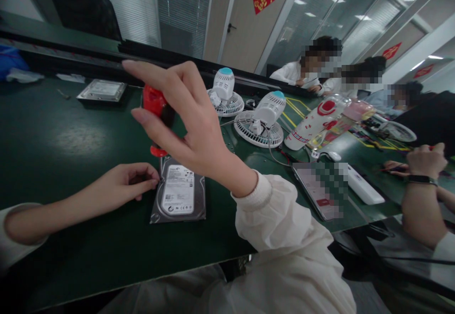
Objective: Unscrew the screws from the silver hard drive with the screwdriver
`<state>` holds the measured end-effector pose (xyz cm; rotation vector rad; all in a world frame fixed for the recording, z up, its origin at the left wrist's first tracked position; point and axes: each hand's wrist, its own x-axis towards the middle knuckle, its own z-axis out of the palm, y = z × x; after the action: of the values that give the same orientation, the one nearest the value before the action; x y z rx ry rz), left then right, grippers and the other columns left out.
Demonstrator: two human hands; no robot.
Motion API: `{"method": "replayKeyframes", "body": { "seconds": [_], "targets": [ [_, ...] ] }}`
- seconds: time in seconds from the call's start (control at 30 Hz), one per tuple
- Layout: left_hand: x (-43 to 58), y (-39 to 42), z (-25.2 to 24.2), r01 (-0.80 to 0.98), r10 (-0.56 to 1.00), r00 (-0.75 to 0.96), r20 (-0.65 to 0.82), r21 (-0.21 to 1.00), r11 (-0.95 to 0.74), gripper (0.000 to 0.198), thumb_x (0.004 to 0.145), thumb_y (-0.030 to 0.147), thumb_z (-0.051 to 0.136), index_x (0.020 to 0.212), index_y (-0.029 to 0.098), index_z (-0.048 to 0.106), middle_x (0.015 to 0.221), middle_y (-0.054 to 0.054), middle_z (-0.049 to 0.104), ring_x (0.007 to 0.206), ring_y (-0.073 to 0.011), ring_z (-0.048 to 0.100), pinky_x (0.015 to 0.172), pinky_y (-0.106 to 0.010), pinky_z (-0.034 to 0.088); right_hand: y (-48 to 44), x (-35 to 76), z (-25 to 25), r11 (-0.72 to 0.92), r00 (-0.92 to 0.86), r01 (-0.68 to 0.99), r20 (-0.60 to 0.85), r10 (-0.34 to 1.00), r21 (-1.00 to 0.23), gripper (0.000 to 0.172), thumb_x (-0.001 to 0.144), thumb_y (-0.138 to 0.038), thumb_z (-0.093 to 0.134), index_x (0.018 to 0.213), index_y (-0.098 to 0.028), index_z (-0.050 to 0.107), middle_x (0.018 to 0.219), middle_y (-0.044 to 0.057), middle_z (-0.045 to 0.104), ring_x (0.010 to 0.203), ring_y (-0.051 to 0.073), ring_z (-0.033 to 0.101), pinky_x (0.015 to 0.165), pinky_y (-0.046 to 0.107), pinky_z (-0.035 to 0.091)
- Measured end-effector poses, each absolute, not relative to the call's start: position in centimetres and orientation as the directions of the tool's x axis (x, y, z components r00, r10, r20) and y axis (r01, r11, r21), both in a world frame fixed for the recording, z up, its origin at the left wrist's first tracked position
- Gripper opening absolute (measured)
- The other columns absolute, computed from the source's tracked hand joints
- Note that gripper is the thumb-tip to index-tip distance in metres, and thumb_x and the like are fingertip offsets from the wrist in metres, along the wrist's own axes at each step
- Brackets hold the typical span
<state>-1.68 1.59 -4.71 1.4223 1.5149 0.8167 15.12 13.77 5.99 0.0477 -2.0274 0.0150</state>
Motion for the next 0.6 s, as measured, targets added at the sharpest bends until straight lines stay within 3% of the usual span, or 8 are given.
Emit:
{"method": "replayKeyframes", "body": {
  "seconds": [0.1,0.23,0.3,0.5,0.6],
  "targets": [
    [-1.71,1.65,-4.73,0.415,0.986,0.043,-0.159,0.901,0.127,0.025,0.089,0.045,0.059,0.092,0.020,0.063,0.082,0.000,0.064,0.065,-0.0141,0.059,0.055,-0.025,0.049,13.85,15.18,6.15,0.995,-0.436,-0.091,0.897,-0.074,0.038,0.037,0.096,-0.042,0.045,0.126,-0.024,0.057,0.114,0.005,0.067,0.102,0.019,0.058,0.095,0.037,0.055],
    [-1.71,1.70,-4.85,0.404,0.984,0.042,-0.174,0.904,0.143,0.026,0.089,0.046,0.059,0.092,0.020,0.063,0.081,0.000,0.064,0.066,-0.0142,0.059,0.055,-0.024,0.049,13.69,15.34,6.31,0.989,-0.533,-0.147,0.845,-0.055,-0.028,0.043,0.100,-0.028,0.026,0.137,-0.017,0.046,0.136,0.009,0.059,0.126,0.017,0.053,0.111,0.038,0.047],
    [-1.69,1.68,-4.90,0.398,0.985,0.040,-0.170,0.907,0.140,0.026,0.088,0.045,0.059,0.091,0.020,0.063,0.080,0.000,0.063,0.065,-0.0138,0.059,0.054,-0.024,0.049,13.64,15.29,6.26,0.992,-0.549,-0.113,0.835,-0.020,-0.050,0.042,0.100,-0.026,0.026,0.138,-0.017,0.040,0.141,0.008,0.055,0.130,0.016,0.053,0.111,0.038,0.048],
    [-1.71,1.65,-5.02,0.404,0.986,0.034,-0.162,0.905,0.134,0.025,0.088,0.045,0.060,0.090,0.020,0.063,0.081,0.000,0.064,0.064,-0.0136,0.059,0.054,-0.024,0.049,14.09,14.95,5.97,0.991,-0.397,-0.122,0.918,-0.003,-0.049,0.031,0.093,-0.034,0.057,0.121,-0.022,0.054,0.120,0.003,0.062,0.114,0.015,0.061,0.099,0.029,0.055],
    [-1.75,1.67,-5.10,0.395,0.986,0.037,-0.162,0.909,0.135,0.026,0.087,0.046,0.060,0.091,0.020,0.063,0.082,0.000,0.064,0.064,-0.0136,0.059,0.054,-0.024,0.049,14.38,15.03,5.92,0.976,-0.431,-0.188,0.902,0.017,-0.108,0.034,0.096,-0.031,0.050,0.126,-0.016,0.055,0.124,0.008,0.062,0.114,0.016,0.062,0.097,0.031,0.056]
  ]
}}
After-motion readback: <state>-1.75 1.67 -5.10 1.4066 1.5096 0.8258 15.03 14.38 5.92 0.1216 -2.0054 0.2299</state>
